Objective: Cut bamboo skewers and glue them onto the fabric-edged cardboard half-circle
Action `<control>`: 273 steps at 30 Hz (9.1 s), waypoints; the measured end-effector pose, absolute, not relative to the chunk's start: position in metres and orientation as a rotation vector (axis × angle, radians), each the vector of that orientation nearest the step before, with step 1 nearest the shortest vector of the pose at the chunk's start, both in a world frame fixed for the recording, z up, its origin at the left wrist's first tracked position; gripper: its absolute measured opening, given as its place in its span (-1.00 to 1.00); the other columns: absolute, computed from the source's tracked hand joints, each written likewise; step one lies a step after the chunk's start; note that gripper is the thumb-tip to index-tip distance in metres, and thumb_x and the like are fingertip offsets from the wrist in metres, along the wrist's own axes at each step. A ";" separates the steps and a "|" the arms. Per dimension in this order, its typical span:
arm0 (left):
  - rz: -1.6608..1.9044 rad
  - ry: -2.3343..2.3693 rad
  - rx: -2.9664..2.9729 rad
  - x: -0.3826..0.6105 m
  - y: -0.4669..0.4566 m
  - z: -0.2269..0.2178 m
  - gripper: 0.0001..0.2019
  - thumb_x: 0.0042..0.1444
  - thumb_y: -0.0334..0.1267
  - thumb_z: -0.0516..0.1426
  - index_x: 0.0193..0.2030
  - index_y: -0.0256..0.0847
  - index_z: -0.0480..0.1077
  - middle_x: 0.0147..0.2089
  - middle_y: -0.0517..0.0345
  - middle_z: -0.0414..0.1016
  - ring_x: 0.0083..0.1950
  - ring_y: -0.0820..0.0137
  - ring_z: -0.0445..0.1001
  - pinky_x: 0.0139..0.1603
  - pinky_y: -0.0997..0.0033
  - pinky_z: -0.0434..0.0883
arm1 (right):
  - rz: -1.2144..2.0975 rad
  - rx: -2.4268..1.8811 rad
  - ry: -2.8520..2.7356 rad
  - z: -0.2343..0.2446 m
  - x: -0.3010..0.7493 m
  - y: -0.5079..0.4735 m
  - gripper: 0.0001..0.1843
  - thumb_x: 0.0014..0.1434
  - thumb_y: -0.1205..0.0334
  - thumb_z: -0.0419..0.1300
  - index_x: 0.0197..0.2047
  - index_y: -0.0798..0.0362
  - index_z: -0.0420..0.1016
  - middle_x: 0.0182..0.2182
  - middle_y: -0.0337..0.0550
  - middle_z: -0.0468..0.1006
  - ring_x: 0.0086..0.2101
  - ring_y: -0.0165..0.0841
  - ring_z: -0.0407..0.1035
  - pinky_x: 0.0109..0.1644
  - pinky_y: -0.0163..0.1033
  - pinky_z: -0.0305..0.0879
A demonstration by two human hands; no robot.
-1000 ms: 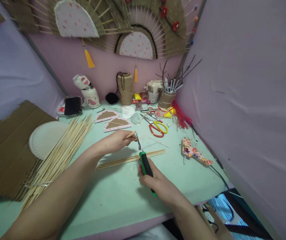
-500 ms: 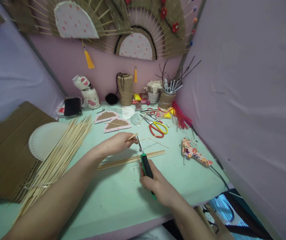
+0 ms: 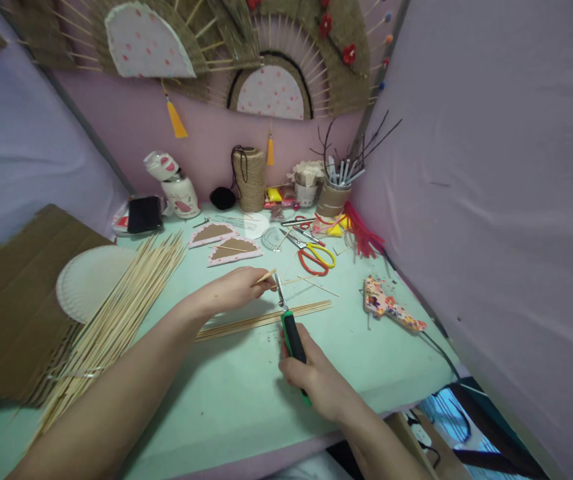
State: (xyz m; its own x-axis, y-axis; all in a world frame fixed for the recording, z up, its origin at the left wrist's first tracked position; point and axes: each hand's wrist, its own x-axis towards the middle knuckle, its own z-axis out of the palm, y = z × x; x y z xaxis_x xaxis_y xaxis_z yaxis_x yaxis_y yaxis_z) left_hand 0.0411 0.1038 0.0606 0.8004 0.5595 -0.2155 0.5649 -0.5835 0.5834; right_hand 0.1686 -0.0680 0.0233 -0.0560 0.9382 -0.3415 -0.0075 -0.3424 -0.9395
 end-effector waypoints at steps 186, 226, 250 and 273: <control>-0.377 0.973 2.668 0.059 0.070 0.041 -0.76 0.01 -0.43 0.01 -0.29 -0.32 0.50 -0.23 -0.17 0.54 -0.24 0.23 0.50 -0.33 0.37 0.30 | 1.641 -0.838 -0.525 -0.011 0.202 -0.066 -0.51 -0.12 0.26 0.24 -0.04 -0.05 0.39 -0.35 -0.22 0.25 -0.48 -0.45 0.04 -0.40 -0.27 0.02; 0.206 0.792 2.058 0.024 0.113 0.073 -0.70 0.05 -0.21 0.04 -0.14 -0.23 0.48 -0.37 0.16 0.55 -0.32 0.39 0.44 -0.36 0.46 0.26 | 1.494 -1.320 -1.060 0.022 0.179 -0.066 -0.51 -0.01 0.22 0.15 0.05 -0.03 0.32 -0.06 -0.12 0.40 -0.09 -0.18 0.27 -0.03 -0.08 0.12; 0.154 0.832 2.070 0.026 0.109 0.076 -0.72 0.03 -0.26 0.06 -0.18 -0.19 0.53 -0.38 0.20 0.55 -0.37 0.42 0.41 -0.39 0.50 0.25 | 1.475 -1.319 -1.056 0.019 0.178 -0.066 -0.52 0.01 0.21 0.15 0.05 -0.03 0.33 -0.05 -0.12 0.42 -0.09 -0.19 0.28 0.00 -0.07 0.11; 0.129 0.846 2.030 0.027 0.107 0.075 -0.73 0.01 -0.26 0.06 -0.19 -0.19 0.53 -0.38 0.21 0.54 -0.33 0.41 0.43 -0.37 0.49 0.25 | 1.451 -1.378 -1.113 0.025 0.175 -0.065 -0.73 0.00 0.23 0.13 -0.17 -0.02 0.29 -0.29 -0.23 0.33 -0.27 -0.30 0.17 -0.18 -0.21 0.07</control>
State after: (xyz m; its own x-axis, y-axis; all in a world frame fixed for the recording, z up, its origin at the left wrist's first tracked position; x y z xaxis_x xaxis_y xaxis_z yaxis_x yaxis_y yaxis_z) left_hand 0.0269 0.1073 0.0747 0.7601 0.6100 -0.2238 0.5153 -0.3561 0.7795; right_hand 0.1749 -0.0652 0.0251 -0.0584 0.9620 -0.2666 0.0084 -0.2665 -0.9638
